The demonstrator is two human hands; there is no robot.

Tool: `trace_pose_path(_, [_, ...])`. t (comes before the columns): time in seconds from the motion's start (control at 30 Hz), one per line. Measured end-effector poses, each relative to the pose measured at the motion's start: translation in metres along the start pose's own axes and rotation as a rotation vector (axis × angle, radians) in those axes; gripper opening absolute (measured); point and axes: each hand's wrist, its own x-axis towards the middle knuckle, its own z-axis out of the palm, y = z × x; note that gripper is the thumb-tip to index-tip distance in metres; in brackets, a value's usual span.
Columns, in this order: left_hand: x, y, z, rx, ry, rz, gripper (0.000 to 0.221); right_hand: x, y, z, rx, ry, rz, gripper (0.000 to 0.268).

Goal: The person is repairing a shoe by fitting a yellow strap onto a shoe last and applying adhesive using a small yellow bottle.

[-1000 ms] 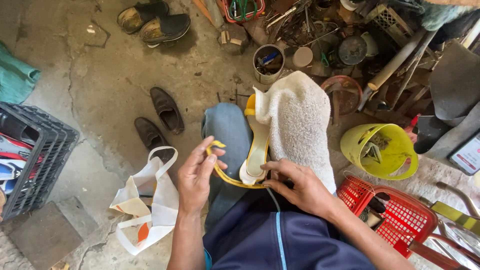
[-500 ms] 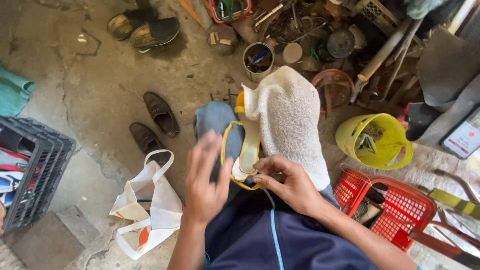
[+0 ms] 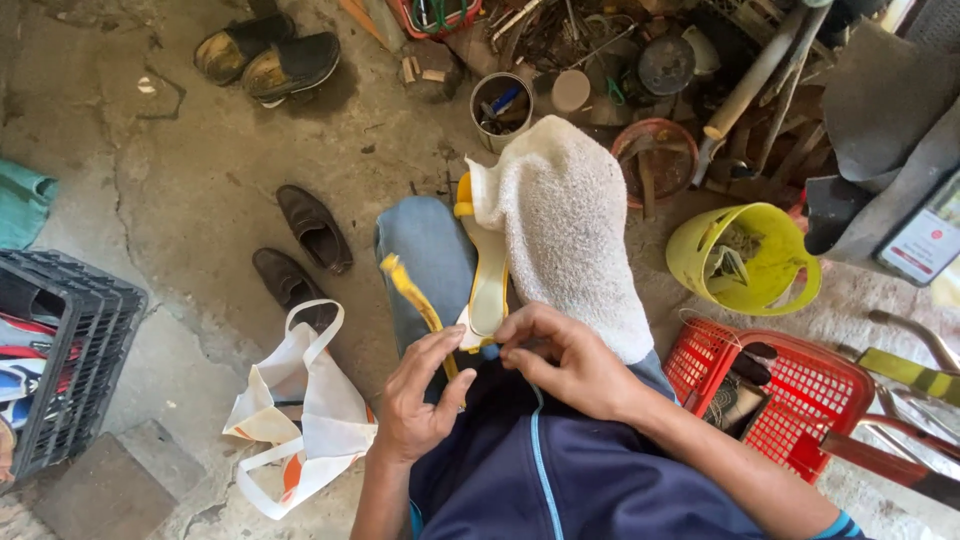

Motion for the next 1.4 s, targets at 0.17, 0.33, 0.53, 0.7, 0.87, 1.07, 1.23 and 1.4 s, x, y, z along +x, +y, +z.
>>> trace_pose_path(0.17, [-0.006,0.000,0.002,-0.025,0.024,0.005,0.036,0.003,0.013,0.000,-0.653,-0.044,-0.178,0.041])
trace_pose_path(0.33, [-0.014,-0.005,-0.004,0.094,-0.007,0.073,0.036,0.019,0.025,-0.004,-0.703,-0.085,-0.423,0.021])
trace_pose_path(0.53, [-0.033,-0.022,-0.004,0.415,-0.062,0.152,0.046,0.026,0.001,-0.014,-0.565,-0.133,-0.239,0.020])
trace_pose_path(0.7, [-0.032,-0.026,0.001,0.444,0.000,0.184,0.032,0.037,-0.009,-0.033,-0.212,-0.085,-0.119,0.026])
trace_pose_path(0.87, [-0.006,-0.004,0.007,0.363,0.165,0.043,0.017,0.034,-0.002,-0.042,0.072,-0.083,-0.007,0.029])
trace_pose_path(1.07, [-0.005,-0.010,0.006,0.211,0.311,-0.187,0.024,0.033,0.009,-0.045,0.134,-0.070,0.058,0.026])
trace_pose_path(1.23, [0.042,0.031,0.001,-0.015,-0.009,-0.240,0.028,0.033,0.016,-0.059,0.222,-0.046,0.018,0.019])
trace_pose_path(1.4, [0.063,0.036,0.006,-0.039,0.002,-0.237,0.024,0.037,0.011,-0.061,0.224,-0.087,0.056,0.018])
